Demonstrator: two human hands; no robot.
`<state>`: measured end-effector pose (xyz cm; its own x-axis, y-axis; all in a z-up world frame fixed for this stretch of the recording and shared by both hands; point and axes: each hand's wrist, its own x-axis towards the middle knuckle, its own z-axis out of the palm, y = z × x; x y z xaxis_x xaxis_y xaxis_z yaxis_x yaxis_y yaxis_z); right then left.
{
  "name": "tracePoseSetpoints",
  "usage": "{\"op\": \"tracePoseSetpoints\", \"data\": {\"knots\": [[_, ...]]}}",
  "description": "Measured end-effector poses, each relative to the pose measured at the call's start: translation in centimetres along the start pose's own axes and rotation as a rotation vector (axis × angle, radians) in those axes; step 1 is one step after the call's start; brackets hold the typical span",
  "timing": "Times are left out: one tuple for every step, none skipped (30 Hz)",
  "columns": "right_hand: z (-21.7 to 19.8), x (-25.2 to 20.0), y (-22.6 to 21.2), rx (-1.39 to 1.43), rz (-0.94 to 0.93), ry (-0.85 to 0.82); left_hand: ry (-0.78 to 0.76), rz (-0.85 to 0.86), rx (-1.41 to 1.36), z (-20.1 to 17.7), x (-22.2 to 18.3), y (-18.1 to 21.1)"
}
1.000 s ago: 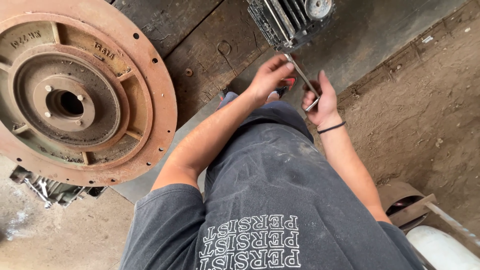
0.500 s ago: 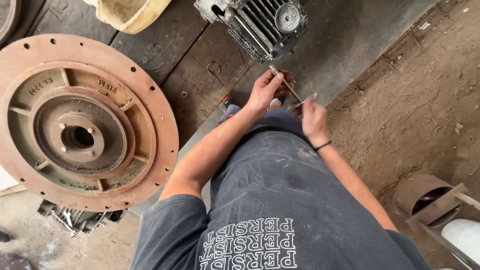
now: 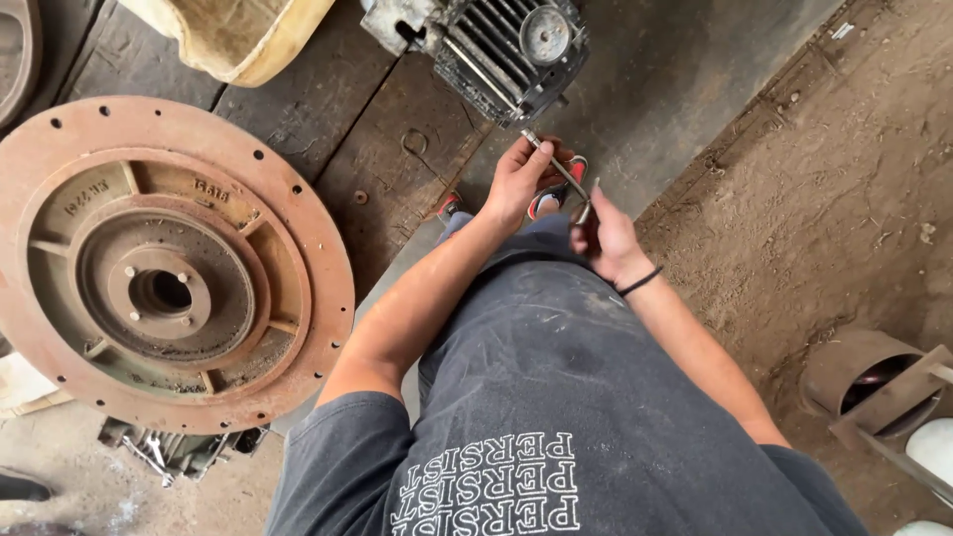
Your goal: The person is disassembling an electric motor by removing screws and tapping the housing with a hammer to separate the components.
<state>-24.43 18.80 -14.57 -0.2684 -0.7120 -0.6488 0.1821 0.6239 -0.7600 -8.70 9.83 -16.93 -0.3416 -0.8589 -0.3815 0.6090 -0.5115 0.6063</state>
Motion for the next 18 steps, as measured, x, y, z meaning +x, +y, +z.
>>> {"op": "tracePoseSetpoints", "data": {"knots": [[0.0,-0.4,-0.8,0.204,0.15,-0.067,0.0,-0.013,0.001,0.2,0.0,0.2],[0.0,-0.8,-1.6,0.409,0.298,-0.135,0.001,-0.027,0.002,0.4,0.1,0.3],[-0.5,-1.1,-1.8,0.409,0.299,-0.134,0.001,-0.028,0.001,0.4,0.3,0.2],[-0.9,-1.5,-2.0,0.207,0.061,-0.018,0.021,-0.019,-0.001,0.5,0.5,0.1],[-1.4,-1.9,-2.1,0.004,-0.173,0.099,0.041,-0.012,-0.001,0.5,0.6,-0.1],[-1.5,-2.2,-2.5,0.005,-0.169,0.102,0.041,-0.017,-0.002,0.2,0.4,-0.3],[-1.7,-2.2,-3.0,-0.344,-0.51,0.107,0.05,-0.017,0.003,0.1,0.4,-0.5],[-1.8,-2.3,-3.6,-0.699,-0.844,0.106,0.058,-0.018,0.008,0.0,0.5,-0.6],[-1.9,-1.5,-2.6,-0.699,-0.841,0.107,0.059,-0.021,0.008,-0.1,0.5,-0.7],[-1.9,-0.7,-1.5,-0.695,-0.782,0.055,0.064,-0.025,0.019,-0.1,0.5,-0.7],[-1.8,0.2,-0.5,-0.691,-0.725,-0.001,0.072,-0.026,0.031,-0.3,0.6,-0.6],[-1.0,0.4,-0.1,-0.691,-0.724,-0.004,0.074,-0.026,0.031,-0.3,0.6,-0.6],[-0.1,0.7,0.4,-0.255,-0.293,0.035,0.076,-0.028,0.038,-0.5,0.6,-0.6],[0.8,1.0,0.9,0.177,0.143,0.068,0.079,-0.03,0.045,-0.6,0.6,-0.5],[0.2,0.7,0.8,0.177,0.146,0.068,0.08,-0.032,0.046,-0.2,0.4,-0.2],[-0.4,0.5,0.7,0.135,0.159,0.068,0.087,-0.034,0.05,0.2,0.2,0.2],[-0.9,0.4,0.4,0.093,0.17,0.064,0.095,-0.031,0.055,0.5,0.1,0.7],[-1.7,-0.1,-0.1,0.093,0.17,0.06,0.097,-0.029,0.057,0.4,0.2,0.6]]}}
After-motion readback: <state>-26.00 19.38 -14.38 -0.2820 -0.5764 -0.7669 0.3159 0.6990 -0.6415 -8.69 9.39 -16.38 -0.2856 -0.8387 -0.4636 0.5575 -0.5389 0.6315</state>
